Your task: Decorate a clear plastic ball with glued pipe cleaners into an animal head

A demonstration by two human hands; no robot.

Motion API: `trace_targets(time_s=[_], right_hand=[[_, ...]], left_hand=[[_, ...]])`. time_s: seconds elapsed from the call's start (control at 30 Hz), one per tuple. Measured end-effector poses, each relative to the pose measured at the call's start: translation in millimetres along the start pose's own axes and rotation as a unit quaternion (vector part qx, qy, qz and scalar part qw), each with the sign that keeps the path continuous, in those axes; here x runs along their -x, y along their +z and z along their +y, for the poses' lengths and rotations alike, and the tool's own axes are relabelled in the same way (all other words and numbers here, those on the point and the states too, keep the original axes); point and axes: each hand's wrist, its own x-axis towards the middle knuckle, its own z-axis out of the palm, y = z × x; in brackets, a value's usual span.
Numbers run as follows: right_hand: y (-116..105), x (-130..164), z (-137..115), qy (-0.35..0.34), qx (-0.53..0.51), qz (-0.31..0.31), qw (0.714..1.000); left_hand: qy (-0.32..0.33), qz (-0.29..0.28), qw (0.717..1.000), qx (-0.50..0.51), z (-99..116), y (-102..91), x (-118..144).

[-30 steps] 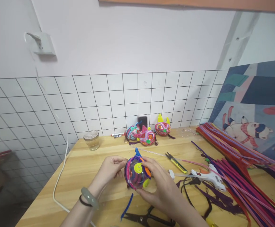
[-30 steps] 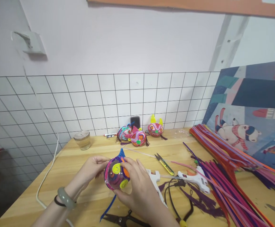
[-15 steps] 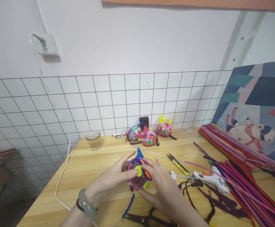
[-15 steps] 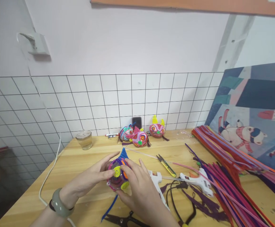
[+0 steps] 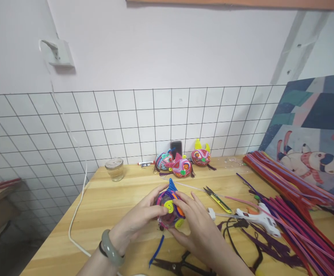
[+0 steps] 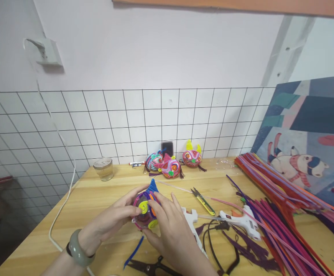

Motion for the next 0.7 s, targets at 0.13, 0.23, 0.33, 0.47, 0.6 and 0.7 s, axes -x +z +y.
trace_targets(time_s=[0.13, 0.23, 0.33, 0.47, 0.6, 0.7], right_hand=[[1, 2, 2, 0.001, 0.004, -0.011, 1.0], [1, 2, 2, 0.004, 0.004, -0.011, 1.0], [1, 2, 3, 0.011, -0.003, -0.012, 1.0], [1, 3, 4, 0.019, -0.016, -0.013, 1.0], [1, 3, 5, 0.019, -0.018, -0.014, 1.0], [1, 2, 4, 0.02, -0.017, -0.005, 1.0]], left_hand=[[0.017, 0.014, 1.0, 0.018, -5, 5.2, -3], [0.014, 0.011, 1.0, 0.018, -6, 4.4, -3], [0.008, -0.025, 0.999, 0.029, -3, -0.8, 0], [0.026, -0.084, 0.995, 0.044, -3, -8.6, -1], [0.035, -0.09, 0.994, 0.05, -5, -10.1, -3], [0.028, -0.074, 0.996, 0.047, -7, -8.3, -4]])
